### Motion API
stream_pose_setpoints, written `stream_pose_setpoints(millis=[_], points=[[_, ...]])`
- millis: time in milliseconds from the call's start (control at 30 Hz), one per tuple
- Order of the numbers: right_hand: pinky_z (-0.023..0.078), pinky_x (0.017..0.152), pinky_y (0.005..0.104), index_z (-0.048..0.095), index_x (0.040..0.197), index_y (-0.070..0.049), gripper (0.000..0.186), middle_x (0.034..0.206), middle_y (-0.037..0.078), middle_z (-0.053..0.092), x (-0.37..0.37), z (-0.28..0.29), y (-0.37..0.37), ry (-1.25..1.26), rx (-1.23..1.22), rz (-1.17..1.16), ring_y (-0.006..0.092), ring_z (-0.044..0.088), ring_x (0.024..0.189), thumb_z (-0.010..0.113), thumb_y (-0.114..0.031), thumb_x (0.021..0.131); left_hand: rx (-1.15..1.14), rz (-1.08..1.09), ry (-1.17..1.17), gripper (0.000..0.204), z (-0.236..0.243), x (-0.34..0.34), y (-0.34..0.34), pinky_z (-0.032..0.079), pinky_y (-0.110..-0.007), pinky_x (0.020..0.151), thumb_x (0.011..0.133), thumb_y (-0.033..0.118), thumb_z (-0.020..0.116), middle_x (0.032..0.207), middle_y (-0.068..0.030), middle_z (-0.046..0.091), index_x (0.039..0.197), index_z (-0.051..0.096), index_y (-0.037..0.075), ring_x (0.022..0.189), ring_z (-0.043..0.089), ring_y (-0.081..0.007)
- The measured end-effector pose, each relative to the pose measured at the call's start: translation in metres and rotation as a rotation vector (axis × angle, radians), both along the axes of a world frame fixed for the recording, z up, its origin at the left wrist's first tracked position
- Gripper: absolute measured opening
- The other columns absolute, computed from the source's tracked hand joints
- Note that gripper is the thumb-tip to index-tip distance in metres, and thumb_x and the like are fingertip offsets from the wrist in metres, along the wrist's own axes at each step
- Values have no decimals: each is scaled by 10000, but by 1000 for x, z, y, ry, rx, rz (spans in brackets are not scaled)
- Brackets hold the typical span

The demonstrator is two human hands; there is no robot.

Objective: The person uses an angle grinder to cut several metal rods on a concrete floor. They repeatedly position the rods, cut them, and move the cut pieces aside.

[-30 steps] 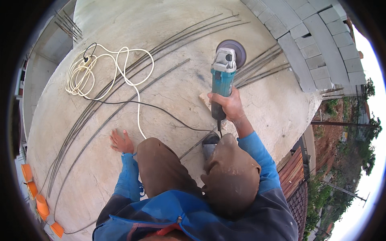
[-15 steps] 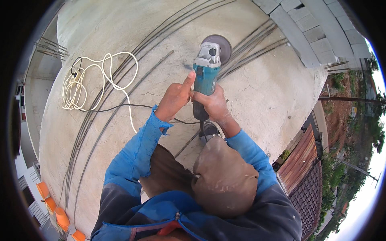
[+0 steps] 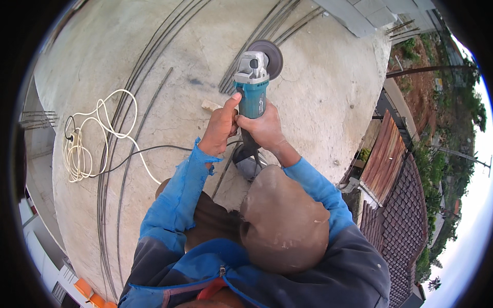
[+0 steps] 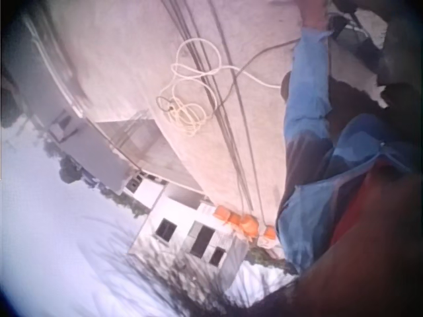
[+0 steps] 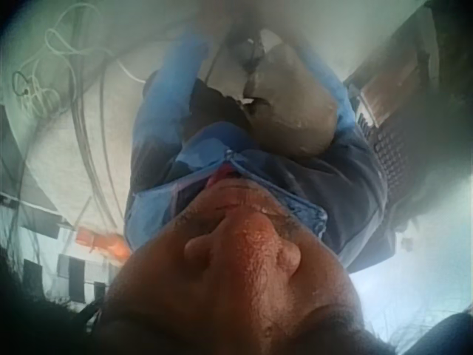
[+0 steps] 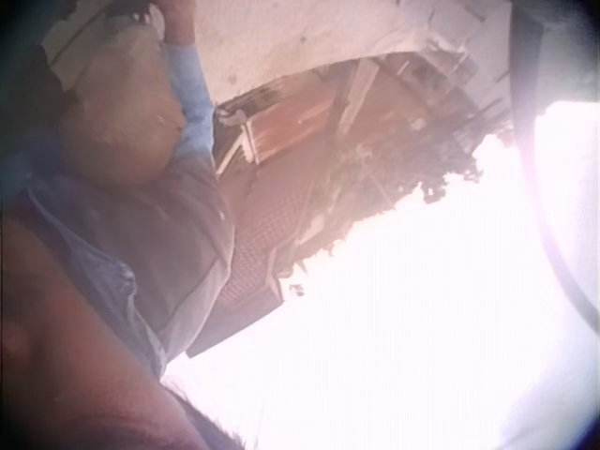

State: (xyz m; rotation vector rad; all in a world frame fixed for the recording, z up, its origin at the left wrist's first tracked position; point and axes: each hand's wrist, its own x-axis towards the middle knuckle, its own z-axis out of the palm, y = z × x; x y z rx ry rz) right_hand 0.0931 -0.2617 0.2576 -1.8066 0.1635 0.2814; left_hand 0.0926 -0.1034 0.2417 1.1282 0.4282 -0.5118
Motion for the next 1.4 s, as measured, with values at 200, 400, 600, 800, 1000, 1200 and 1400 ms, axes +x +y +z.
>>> stream_pose_setpoints(millis=[200,400,600,800,1000,1200,1400], points=[[614,741,345,683,1134,28,332,986,120,766,5,-3,-10,20,291,-89,197,750,808,819,-98,858,81,-91,-223,666,10,-3,-8,300,-308,588,1056,636,678,665,42,480,667,637,96,645,396,-86],[624,782,400,673,1185,53,349,987,176,756,38,25,-40,-1,500,-94,283,751,825,734,-188,939,365,-207,-365,730,-34,-24,15,456,-339,660,991,724,739,761,-24,590,954,708,-5,747,529,-124],[607,1019,477,561,1364,104,505,1219,238,676,145,108,-74,-157,782,90,351,716,1109,683,-235,1009,669,-643,-621,1250,-72,-83,31,457,-527,1182,826,801,824,1549,-311,558,1702,366,37,1480,549,-459],[627,1028,409,622,1307,102,465,1174,209,715,284,215,-91,-291,511,162,321,736,1084,699,-292,1072,989,-840,-411,855,-97,-101,64,543,-596,1037,846,571,839,1353,-228,729,1533,590,128,1266,696,-440],[597,886,298,691,1323,8,471,1143,128,756,401,225,-61,-421,-85,287,208,749,1052,813,-334,1024,1341,-1075,-33,302,-178,-121,228,612,-580,918,916,356,765,1113,-177,810,1084,826,113,1116,763,-421],[580,753,296,664,1382,6,563,1101,79,754,375,154,61,-554,-196,375,152,741,928,860,-329,974,1811,-197,-170,486,-4,-86,453,554,-532,1017,957,296,767,1375,-219,538,1366,585,109,1248,617,-487],[564,731,301,640,1300,20,573,1019,79,727,349,28,202,-380,-44,558,142,704,845,913,-298,909,2115,896,-319,925,-6,-93,426,548,-530,1129,868,324,861,1625,-287,506,1667,436,132,1391,586,-498]])
